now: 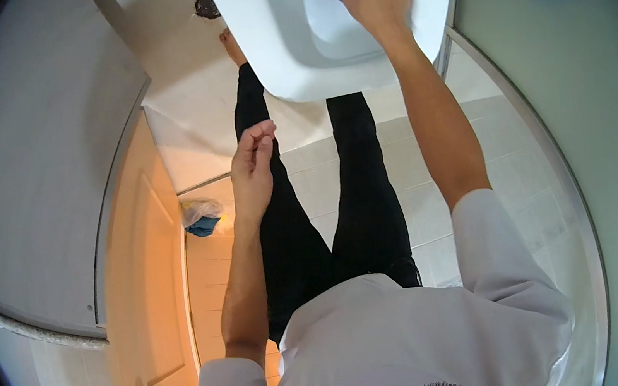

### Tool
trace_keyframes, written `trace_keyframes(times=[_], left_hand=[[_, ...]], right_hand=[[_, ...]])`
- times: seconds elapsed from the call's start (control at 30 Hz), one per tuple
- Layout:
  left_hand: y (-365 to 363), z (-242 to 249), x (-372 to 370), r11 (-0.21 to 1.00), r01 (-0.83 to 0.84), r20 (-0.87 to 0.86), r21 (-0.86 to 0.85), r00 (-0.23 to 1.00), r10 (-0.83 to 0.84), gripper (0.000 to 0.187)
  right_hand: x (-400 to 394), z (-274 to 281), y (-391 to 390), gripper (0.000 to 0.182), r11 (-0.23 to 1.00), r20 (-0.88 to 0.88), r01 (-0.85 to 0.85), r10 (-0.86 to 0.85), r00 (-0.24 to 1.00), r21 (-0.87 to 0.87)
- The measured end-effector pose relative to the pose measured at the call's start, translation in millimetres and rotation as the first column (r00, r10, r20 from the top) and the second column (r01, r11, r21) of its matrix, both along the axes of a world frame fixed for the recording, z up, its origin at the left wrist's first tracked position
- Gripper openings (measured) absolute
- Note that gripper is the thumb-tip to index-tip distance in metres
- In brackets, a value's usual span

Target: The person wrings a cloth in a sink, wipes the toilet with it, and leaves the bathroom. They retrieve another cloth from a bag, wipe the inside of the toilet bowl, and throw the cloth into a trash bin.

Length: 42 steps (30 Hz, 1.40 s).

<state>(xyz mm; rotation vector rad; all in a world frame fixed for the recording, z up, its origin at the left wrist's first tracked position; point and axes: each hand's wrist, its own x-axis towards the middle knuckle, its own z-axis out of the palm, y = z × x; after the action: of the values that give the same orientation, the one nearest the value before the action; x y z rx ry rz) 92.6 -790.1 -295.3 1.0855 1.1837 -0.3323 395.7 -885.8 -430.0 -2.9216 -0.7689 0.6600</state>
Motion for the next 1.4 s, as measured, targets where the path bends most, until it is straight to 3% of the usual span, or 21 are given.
trace_keyframes(times=[0.13,0.2,0.23,0.3,0.33,0.5,0.57,0.6,0.63,0.7,0.77,0.83,0.87,0.93,1.0,1.03,1.17,1.23,1.3,1.37,1.4], left_hand=[[0.3,-10.3,0.2,0.999,0.034,-0.003,0.002,0.999,-0.034,0.024],[-0.6,-6.5,3.2,1.000,-0.002,-0.019,-0.011,1.000,0.001,0.024],[1.2,-2.3,5.3,1.000,0.002,-0.020,-0.016,1.000,-0.003,0.024],[8.4,4.2,5.4,0.998,-0.051,0.001,0.048,0.999,0.051,0.025],[11.4,5.5,5.6,0.997,-0.048,-0.015,0.060,0.999,0.049,0.025],[11.7,-0.3,-1.5,0.996,-0.036,-0.078,0.081,0.996,0.042,0.026],[11.1,3.9,-2.6,0.971,-0.175,-0.098,0.162,0.976,0.192,0.032],[12.1,6.1,-5.7,0.936,-0.252,-0.095,0.246,0.955,0.282,0.038],[16.4,3.8,-21.6,0.869,-0.366,-0.076,0.334,0.908,0.412,0.038],[38.8,17.0,-47.8,0.733,-0.413,-0.091,0.541,0.838,0.539,0.044],[57.2,35.5,-51.2,0.658,-0.391,-0.109,0.644,0.804,0.585,0.046],[62.2,54.2,-61.6,0.619,-0.216,-0.161,0.755,0.854,0.494,0.046],[63.8,49.2,-71.9,0.743,-0.102,-0.252,0.662,0.903,0.348,0.049],[49.1,44.7,-47.3,0.959,0.011,-0.298,0.282,0.951,0.077,0.060],[5.3,48.1,-3.7,0.998,0.036,-0.008,-0.041,0.999,-0.037,0.059],[-13.2,42.8,5.4,0.917,0.398,0.114,0.013,0.911,-0.397,0.067],[-41.9,26.7,89.2,0.872,0.455,0.205,0.182,0.850,-0.486,0.044],[-32.4,-3.3,121.1,0.727,0.413,0.129,0.549,0.817,-0.561,0.031],[-14.3,-26.3,178.2,0.394,0.449,-0.075,0.802,0.730,-0.679,0.026],[-3.7,-83.3,204.6,-0.102,0.619,-0.474,0.778,0.474,-0.742,0.021],[4.9,-115.1,212.9,-0.212,0.709,-0.604,0.672,0.360,-0.711,0.026]], right_hand=[[-46.5,-26.4,-61.6,0.032,0.891,-0.005,-0.361,0.374,0.928,-0.274],[-53.4,-39.0,-61.0,0.030,0.946,-0.571,-0.323,0.247,0.783,-0.033],[-53.2,-25.2,-55.7,0.030,0.947,-0.574,-0.320,0.241,0.783,-0.038],[-49.2,35.7,-37.6,0.025,0.945,-0.268,0.163,-0.085,0.960,0.284],[-49.5,59.9,-44.7,0.024,0.918,-0.167,0.154,-0.098,0.981,0.366],[-123.1,81.3,-96.3,0.027,0.900,0.077,0.359,-0.388,0.918,0.249],[-196.7,62.0,-64.0,0.017,0.998,-0.112,0.054,-0.056,0.992,-0.023],[-233.0,67.3,-43.3,0.020,0.951,-0.512,0.075,0.095,0.854,0.301],[-268.4,73.1,-22.1,0.023,0.857,-0.842,0.292,0.254,0.475,0.424],[-283.3,98.8,8.1,0.028,0.818,-0.888,0.383,0.304,0.346,0.430],[-260.2,125.1,7.2,0.028,0.646,-0.693,0.527,0.004,0.721,0.552],[-275.8,101.3,-43.8,0.021,0.963,-0.870,0.053,0.214,0.444,0.264],[-283.7,84.1,-78.0,0.020,0.920,-0.882,0.093,0.331,0.335,0.381],[-240.2,102.9,-91.5,0.022,0.800,-0.995,0.594,0.037,0.090,0.083],[-192.3,116.8,-92.5,0.026,0.740,-1.000,0.672,0.002,-0.023,-0.015],[-181.3,130.3,-99.7,0.031,0.652,-0.983,0.740,-0.054,-0.175,-0.168],[-148.1,138.3,-138.0,0.040,0.452,-0.963,0.852,-0.077,-0.257,-0.264],[-135.4,158.1,-144.0,0.039,0.218,-0.888,0.971,-0.460,0.015,-0.097],[-152.2,150.7,-177.5,0.039,0.311,-0.869,0.948,-0.484,0.104,-0.060],[-178.3,134.8,-197.6,0.039,0.406,-0.847,0.914,-0.488,0.213,-0.004],[-196.6,130.1,-204.1,0.036,0.419,-0.867,0.907,-0.468,0.168,-0.051]])
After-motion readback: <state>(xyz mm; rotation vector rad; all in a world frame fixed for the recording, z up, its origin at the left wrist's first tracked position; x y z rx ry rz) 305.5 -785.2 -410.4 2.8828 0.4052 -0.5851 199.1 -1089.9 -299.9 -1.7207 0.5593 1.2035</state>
